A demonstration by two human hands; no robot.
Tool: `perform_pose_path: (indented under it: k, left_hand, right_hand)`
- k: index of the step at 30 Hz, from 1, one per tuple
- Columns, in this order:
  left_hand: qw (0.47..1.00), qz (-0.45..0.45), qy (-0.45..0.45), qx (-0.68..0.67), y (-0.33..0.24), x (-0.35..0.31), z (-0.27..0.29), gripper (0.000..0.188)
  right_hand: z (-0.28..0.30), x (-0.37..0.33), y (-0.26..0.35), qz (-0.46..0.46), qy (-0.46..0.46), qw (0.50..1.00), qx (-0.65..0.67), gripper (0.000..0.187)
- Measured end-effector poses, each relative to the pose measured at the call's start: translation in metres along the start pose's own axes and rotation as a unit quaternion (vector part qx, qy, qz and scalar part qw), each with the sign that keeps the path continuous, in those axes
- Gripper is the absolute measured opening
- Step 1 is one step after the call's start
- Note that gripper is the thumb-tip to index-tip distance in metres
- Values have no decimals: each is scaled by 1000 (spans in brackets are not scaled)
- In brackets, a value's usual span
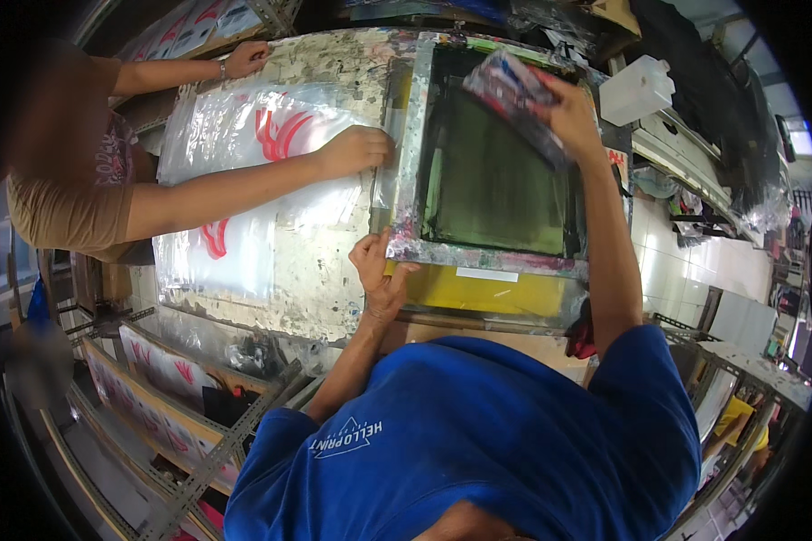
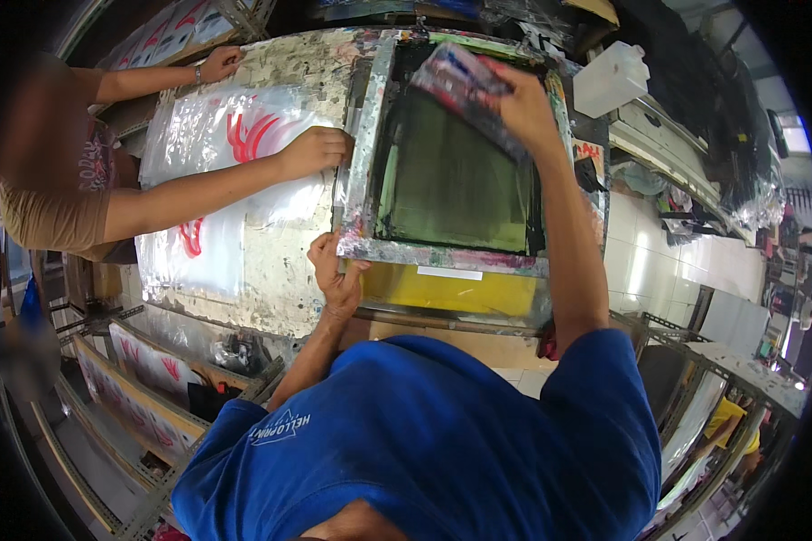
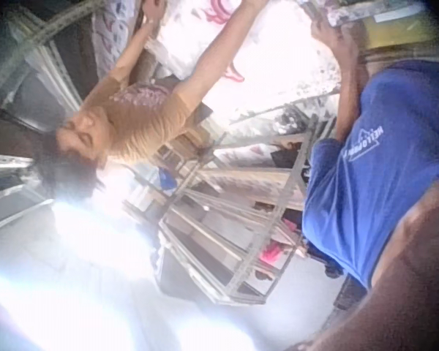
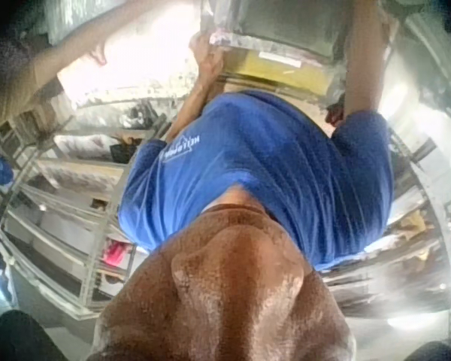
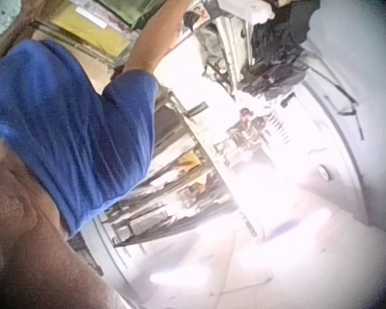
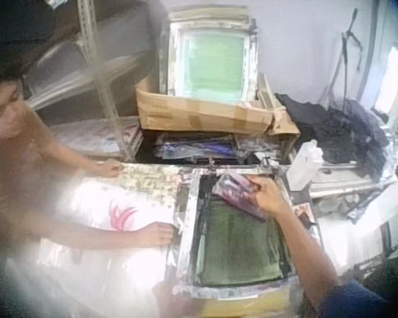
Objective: The person performs silk screen printing on plastic sheets, applying red ink through a screen with a squeegee and setting the printed sheets aside.
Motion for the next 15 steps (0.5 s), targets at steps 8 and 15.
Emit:
perform_pose_path:
  k: [8, 15]
  left_hand:
    - [994, -49, -81, -50, -110, 97, 34, 55]
    - [983, -79, -53, -157, -110, 149, 38, 43]
  right_hand:
    - [14, -134, 195, 178, -32, 924, -338, 57]
    - [91, -60, 228, 282, -139, 876, -366, 40]
Point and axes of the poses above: each hand's wrist, its own x-axis towards the middle knuckle, its own z-axis out of the back of the hand, y = z × x, the point moved 9 cm from there along x, towards the middle knuckle, and after that the axes turned 3 degrees about y, right-handed, at the moved point
